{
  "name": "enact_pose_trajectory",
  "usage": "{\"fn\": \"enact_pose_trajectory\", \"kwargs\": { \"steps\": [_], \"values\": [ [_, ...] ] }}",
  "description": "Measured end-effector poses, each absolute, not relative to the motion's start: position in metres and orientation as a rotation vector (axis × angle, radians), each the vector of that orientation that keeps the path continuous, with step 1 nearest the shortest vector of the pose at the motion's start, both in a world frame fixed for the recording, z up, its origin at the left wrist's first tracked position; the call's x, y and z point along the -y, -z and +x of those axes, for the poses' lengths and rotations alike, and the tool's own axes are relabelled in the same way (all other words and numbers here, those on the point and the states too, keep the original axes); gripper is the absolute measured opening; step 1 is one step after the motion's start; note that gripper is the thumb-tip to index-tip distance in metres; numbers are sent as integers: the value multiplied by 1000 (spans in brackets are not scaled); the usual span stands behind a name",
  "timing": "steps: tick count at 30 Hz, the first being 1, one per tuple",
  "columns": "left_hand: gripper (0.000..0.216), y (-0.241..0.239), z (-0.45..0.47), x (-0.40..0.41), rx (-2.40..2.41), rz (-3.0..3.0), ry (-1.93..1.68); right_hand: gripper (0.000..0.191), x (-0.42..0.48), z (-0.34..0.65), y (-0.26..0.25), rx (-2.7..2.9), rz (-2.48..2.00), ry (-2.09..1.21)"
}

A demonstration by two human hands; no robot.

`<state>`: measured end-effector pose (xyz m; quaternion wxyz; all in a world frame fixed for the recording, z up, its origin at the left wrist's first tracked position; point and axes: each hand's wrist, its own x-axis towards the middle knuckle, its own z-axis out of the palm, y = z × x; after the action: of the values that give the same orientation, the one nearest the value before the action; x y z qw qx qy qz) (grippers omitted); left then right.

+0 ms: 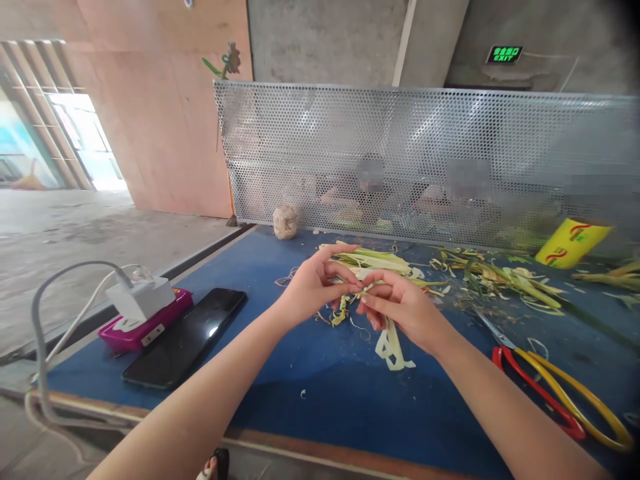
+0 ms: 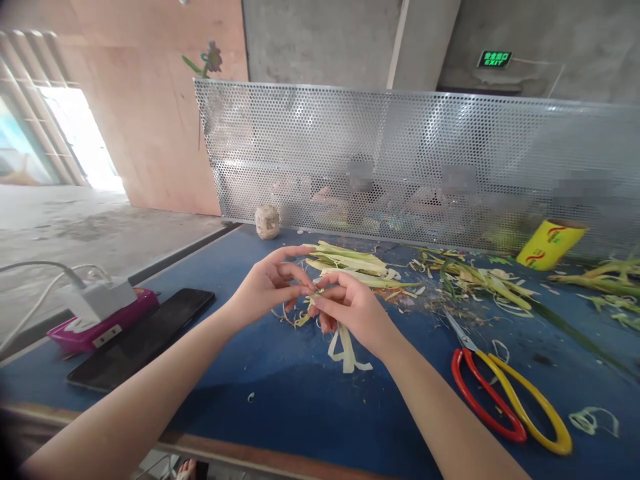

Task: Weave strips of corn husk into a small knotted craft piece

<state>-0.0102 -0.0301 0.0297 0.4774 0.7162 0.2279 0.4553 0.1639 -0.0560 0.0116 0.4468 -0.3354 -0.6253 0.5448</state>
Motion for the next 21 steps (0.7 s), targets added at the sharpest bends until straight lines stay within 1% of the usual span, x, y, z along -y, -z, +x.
{"fn": "enact_pose_trajectory", "kwargs": {
  "steps": [6,9,13,18,21],
  "values": [
    [54,-31,-8,35,-641,1802,-1137,19,54,164,-11,1527,-844,-1239],
    [59,-31,-8,38,-690,1878,-1195,17,54,164,-12,1499,-833,-1227],
    [71,-28,-8,38,-676,2104,-1323,16,54,163,-13,1447,-823,-1244],
    [66,-23,-7,38,-566,2529,-1574,16,53,163,-13,1397,-803,-1312],
    [69,-22,-8,38,-492,2630,-1671,15,54,164,-12,1384,-769,-1355]
  ]
}}
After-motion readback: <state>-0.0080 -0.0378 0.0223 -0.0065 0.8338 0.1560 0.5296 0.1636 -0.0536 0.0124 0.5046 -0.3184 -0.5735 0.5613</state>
